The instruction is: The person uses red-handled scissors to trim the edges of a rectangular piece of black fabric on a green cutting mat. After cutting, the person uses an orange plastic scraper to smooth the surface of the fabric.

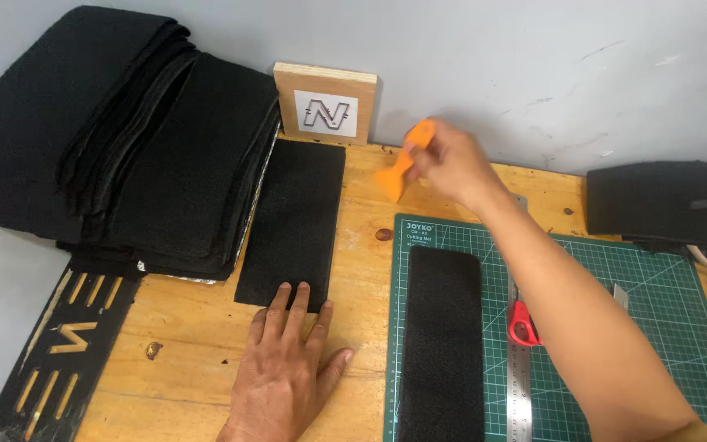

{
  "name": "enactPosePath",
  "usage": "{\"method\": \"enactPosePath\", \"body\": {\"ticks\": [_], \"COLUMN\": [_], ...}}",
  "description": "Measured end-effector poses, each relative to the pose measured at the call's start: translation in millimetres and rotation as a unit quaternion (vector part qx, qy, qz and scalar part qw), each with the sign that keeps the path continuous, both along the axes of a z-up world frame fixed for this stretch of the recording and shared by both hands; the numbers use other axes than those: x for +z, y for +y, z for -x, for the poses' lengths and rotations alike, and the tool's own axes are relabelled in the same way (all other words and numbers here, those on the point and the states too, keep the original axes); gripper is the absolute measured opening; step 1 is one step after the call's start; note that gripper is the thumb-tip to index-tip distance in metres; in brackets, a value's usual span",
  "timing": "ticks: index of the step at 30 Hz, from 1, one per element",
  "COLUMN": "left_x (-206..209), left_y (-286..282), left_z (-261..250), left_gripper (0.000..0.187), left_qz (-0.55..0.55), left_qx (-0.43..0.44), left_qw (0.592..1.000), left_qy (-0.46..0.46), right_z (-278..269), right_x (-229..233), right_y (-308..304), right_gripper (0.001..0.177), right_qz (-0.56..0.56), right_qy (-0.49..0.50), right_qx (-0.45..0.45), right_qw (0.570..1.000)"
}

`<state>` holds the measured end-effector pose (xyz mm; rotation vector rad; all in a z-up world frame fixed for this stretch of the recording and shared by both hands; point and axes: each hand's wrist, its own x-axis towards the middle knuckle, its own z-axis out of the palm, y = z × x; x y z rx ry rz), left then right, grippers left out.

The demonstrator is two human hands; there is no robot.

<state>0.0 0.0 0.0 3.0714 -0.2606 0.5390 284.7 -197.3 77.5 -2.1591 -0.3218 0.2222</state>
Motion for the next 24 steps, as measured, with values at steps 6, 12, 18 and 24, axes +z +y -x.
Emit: {"method": "enactPosePath", "body": {"ticks": [6, 12, 18, 24], "left_x": [1, 3, 4, 3], "left_y": [0, 0, 0, 1], "left_z": [0, 0, 0, 0], "left_gripper": [0.066, 0.066, 0.066, 0.066], "left_qz": [-0.003, -0.013, -0.022, -0.004], "left_qx": [-0.002, -0.007, 0.003, -0.004], "left_qw": [1.0, 1.0, 1.0, 1.0], "left_qy": [0.001, -0.018, -0.002, -0.007], "right_z": [-12, -8, 13, 73], "right_x": [-6, -44, -8, -3], "right_y": [-19, -14, -34, -61], "right_gripper": [0.013, 0.037, 0.028, 0.025], "right_qz": [0.052, 0.242, 0.25, 0.277], "right_qy": [-0.347, -0.454, -0.399, -0.394], "right_qx": [0.083, 0.156, 0.023, 0.158], "right_qw": [0.933, 0.843, 0.882, 0.862]}}
